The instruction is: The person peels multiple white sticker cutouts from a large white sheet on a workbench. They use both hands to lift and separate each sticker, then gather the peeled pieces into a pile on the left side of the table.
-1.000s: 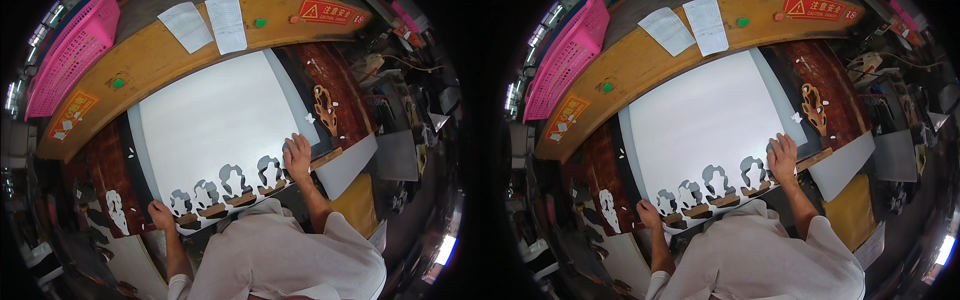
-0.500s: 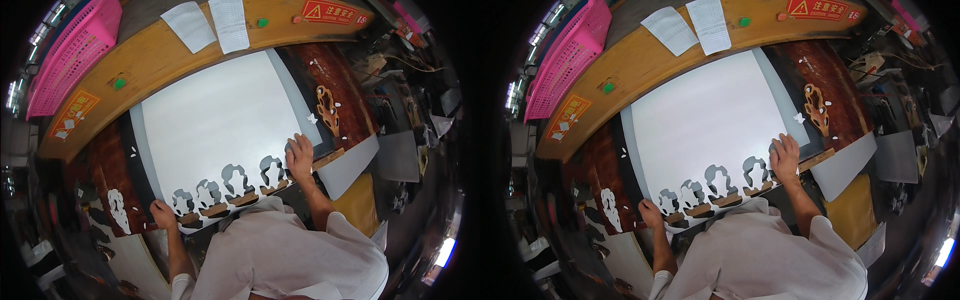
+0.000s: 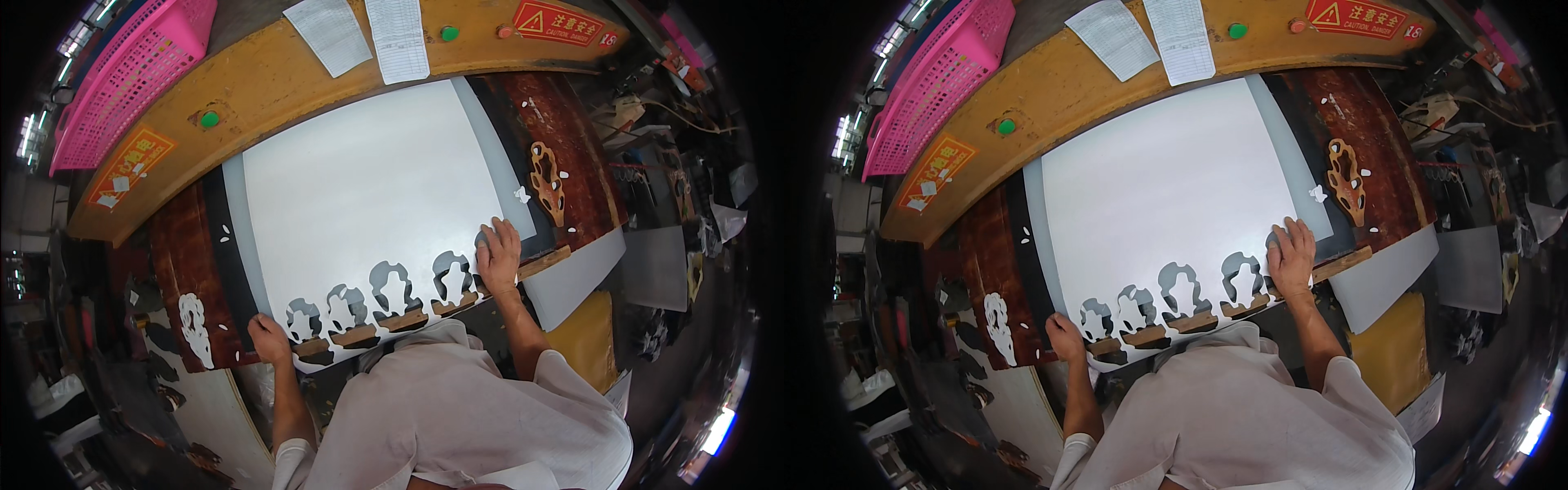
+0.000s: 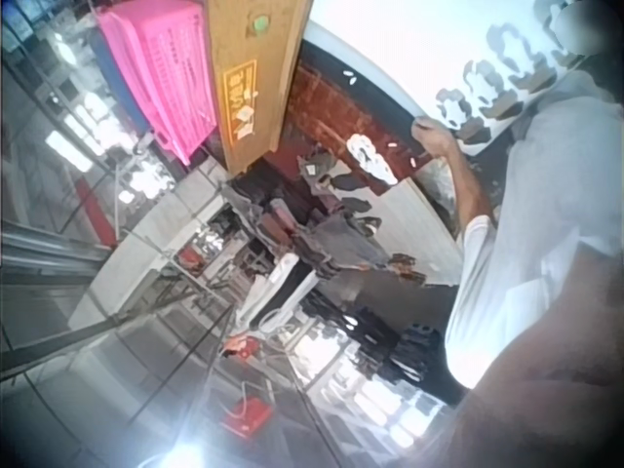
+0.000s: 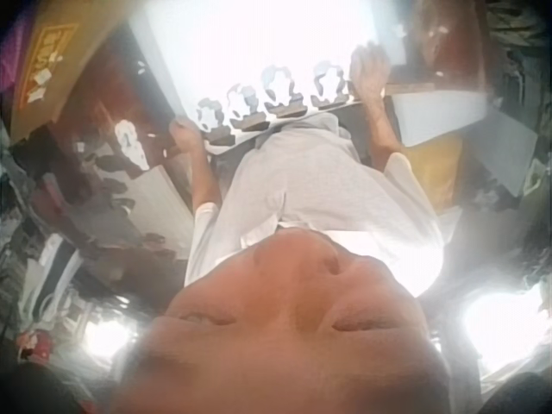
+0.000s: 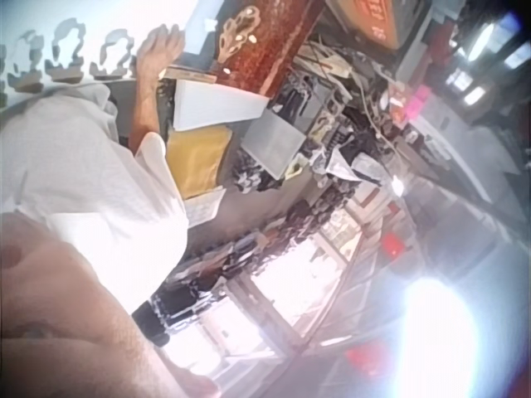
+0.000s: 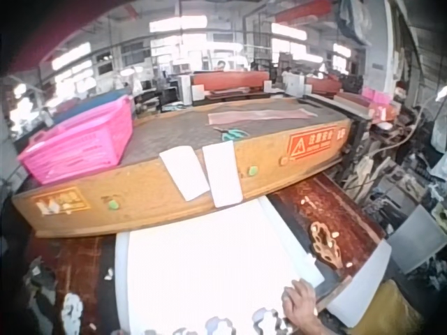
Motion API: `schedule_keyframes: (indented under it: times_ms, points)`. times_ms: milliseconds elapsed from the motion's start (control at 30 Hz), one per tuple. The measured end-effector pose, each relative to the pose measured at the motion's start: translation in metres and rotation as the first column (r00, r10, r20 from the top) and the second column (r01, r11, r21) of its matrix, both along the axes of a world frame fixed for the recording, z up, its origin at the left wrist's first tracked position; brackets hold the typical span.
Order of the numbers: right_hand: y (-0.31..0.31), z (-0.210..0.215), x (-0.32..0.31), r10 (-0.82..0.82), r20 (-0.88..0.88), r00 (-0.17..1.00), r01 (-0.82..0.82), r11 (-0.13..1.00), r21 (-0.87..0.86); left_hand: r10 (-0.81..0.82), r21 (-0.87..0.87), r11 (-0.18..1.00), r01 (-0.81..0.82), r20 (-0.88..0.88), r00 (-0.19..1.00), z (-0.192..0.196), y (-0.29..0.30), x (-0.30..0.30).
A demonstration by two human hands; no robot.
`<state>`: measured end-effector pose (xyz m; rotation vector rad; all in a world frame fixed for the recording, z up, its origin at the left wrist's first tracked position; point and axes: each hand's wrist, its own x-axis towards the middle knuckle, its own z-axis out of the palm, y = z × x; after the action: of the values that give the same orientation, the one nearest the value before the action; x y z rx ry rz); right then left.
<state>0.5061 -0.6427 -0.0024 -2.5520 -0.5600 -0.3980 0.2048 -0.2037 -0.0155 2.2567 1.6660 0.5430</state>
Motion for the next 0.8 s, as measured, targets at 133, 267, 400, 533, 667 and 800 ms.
schedule_keyframes:
  times_ms: [133, 267, 400, 533, 667, 800]
  points:
    - [0.001, -0.001, 0.000, 0.004, 0.019, 1.000, -0.005, 1.000, 0.020, -0.011, -0.002, 1.000, 0.011, -0.016, 1.000, -0.002, 0.002, -0.001]
    - [0.001, -0.001, 0.001, 0.008, 0.040, 0.999, -0.008, 1.000, 0.013, -0.007, 0.010, 1.000, 0.008, -0.018, 1.000, -0.006, 0.003, -0.003]
    - [0.000, -0.001, 0.002, 0.021, 0.058, 0.998, -0.021, 1.000, 0.015, -0.036, 0.055, 0.998, 0.035, 0.015, 0.999, -0.011, 0.005, -0.005]
    - [0.000, -0.006, 0.001, 0.017, 0.058, 0.998, -0.018, 0.999, 0.028, -0.044, 0.062, 0.997, 0.043, 0.020, 0.999, -0.013, 0.007, -0.006]
    - [-0.003, -0.007, 0.002, 0.023, 0.059, 0.998, -0.024, 1.000, 0.017, -0.019, 0.047, 0.999, 0.019, -0.006, 1.000, -0.010, 0.005, -0.004]
    - [0.002, 0.025, 0.007, 0.042, -0.093, 0.995, -0.038, 0.998, 0.050, 0.002, 0.039, 0.999, -0.001, -0.012, 1.000, -0.007, 0.003, -0.003]
